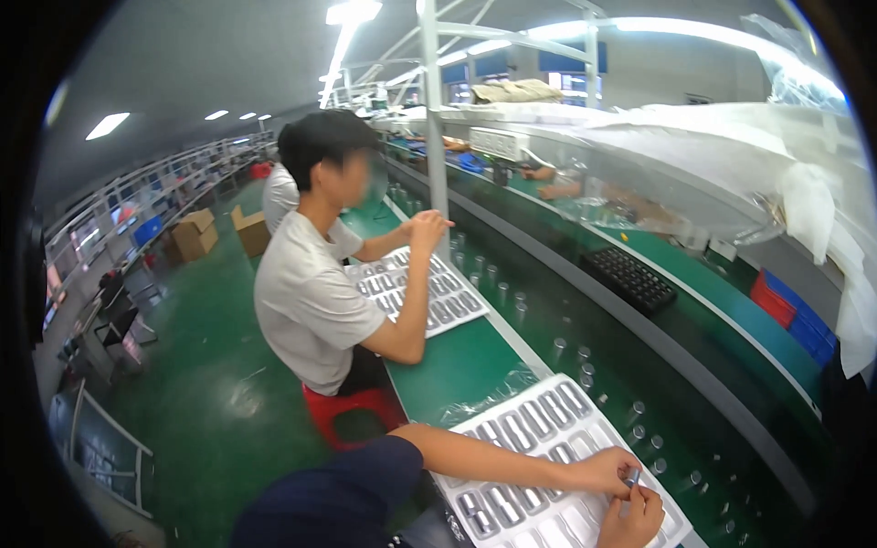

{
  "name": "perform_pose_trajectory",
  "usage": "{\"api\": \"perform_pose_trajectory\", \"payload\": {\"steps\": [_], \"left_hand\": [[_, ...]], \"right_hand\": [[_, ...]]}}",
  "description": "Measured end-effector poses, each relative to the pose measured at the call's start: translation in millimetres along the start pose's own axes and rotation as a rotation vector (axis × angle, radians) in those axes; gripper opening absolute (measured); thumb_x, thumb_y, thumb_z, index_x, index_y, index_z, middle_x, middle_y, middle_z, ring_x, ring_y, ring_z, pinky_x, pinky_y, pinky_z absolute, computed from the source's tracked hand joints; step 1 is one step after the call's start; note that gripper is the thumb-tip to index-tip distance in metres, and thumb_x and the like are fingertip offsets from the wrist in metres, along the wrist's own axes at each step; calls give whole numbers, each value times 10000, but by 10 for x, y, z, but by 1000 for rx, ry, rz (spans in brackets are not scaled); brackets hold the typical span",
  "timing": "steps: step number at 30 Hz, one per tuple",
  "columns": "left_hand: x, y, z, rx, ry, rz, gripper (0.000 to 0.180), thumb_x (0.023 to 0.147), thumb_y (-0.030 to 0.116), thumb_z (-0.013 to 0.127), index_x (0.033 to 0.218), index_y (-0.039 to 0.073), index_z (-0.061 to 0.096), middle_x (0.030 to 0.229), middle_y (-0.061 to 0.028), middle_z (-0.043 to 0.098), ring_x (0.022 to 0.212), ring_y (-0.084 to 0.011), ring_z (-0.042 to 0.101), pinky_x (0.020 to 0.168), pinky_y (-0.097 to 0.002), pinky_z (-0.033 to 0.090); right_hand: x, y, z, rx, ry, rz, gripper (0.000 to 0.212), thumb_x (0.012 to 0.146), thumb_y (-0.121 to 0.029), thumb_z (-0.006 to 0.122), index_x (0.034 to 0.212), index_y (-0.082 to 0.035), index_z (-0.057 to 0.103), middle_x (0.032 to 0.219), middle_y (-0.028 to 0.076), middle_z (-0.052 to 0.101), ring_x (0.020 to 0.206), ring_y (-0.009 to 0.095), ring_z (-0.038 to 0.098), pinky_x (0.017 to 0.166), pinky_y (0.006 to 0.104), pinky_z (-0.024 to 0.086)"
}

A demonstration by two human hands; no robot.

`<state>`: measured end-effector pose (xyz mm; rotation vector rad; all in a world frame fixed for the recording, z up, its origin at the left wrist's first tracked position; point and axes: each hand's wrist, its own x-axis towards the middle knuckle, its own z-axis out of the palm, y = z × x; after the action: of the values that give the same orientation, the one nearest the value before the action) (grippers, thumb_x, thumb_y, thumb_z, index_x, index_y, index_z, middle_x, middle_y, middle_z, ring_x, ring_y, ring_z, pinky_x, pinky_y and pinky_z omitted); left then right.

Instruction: The person assembles cylindrical components by hand, joining two halves of each component and placing the assembled pieces into a plastic tray.

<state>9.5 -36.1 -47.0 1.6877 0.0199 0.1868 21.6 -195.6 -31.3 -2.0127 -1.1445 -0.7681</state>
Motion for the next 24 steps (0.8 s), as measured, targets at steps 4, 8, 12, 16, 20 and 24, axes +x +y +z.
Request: {"api": "perform_pose_trajectory", "payload": {"steps": [4, 8, 12, 16, 20, 24], "left_hand": [[22, -111, 24, -1, 34, 2, 310, 660, 150, 810, 824, -29, 616, 683, -44, 567, 636, -118, 539, 578, -274, 442], [59, -142, 43, 80, 95, 51, 315, 662, 152, 804, 849, -43, 641, 689, -68, 597, 647, -134, 575, 581, -283, 461], [-11, -22, -29, 60, 31, 40, 310, 652, 161, 811, 835, -49, 675, 724, -115, 654, 677, -183, 638, 599, -301, 489], [-67, 111, -57, 89, -95, 45, 275, 713, 171, 762, 873, -26, 656, 739, -85, 625, 692, -155, 592, 629, -295, 476], [-40, 66, -63, 146, -111, 79, 271, 725, 173, 758, 877, -25, 653, 773, -94, 630, 710, -164, 589, 633, -300, 469], [-130, 221, -52, 174, -168, 111, 276, 729, 172, 758, 892, -26, 656, 765, -100, 634, 704, -160, 591, 634, -302, 475]], "right_hand": [[-25, 72, 21, -39, -68, 8, 174, 783, -102, 721, 938, -39, 672, 907, 156, 651, 821, 355, 626, 716, 424, 509], [-72, 193, -21, -44, -91, 12, 192, 791, -123, 718, 966, -54, 678, 931, 170, 651, 841, 356, 626, 735, 423, 509], [-127, 52, 16, 48, -40, 198, 296, 650, -2, 775, 934, 6, 688, 989, 136, 636, 922, 315, 614, 813, 388, 487], [-106, 44, 13, 28, 8, 107, 365, 615, -2, 781, 952, -3, 642, 991, 154, 633, 924, 332, 611, 810, 396, 486], [-118, 57, 3, 34, 7, 86, 414, 574, -7, 808, 961, -10, 658, 1001, 145, 633, 928, 327, 600, 801, 394, 480], [-118, 47, 14, 52, 13, 98, 439, 560, 25, 808, 966, -24, 647, 985, 142, 625, 902, 326, 598, 766, 392, 483]]}}
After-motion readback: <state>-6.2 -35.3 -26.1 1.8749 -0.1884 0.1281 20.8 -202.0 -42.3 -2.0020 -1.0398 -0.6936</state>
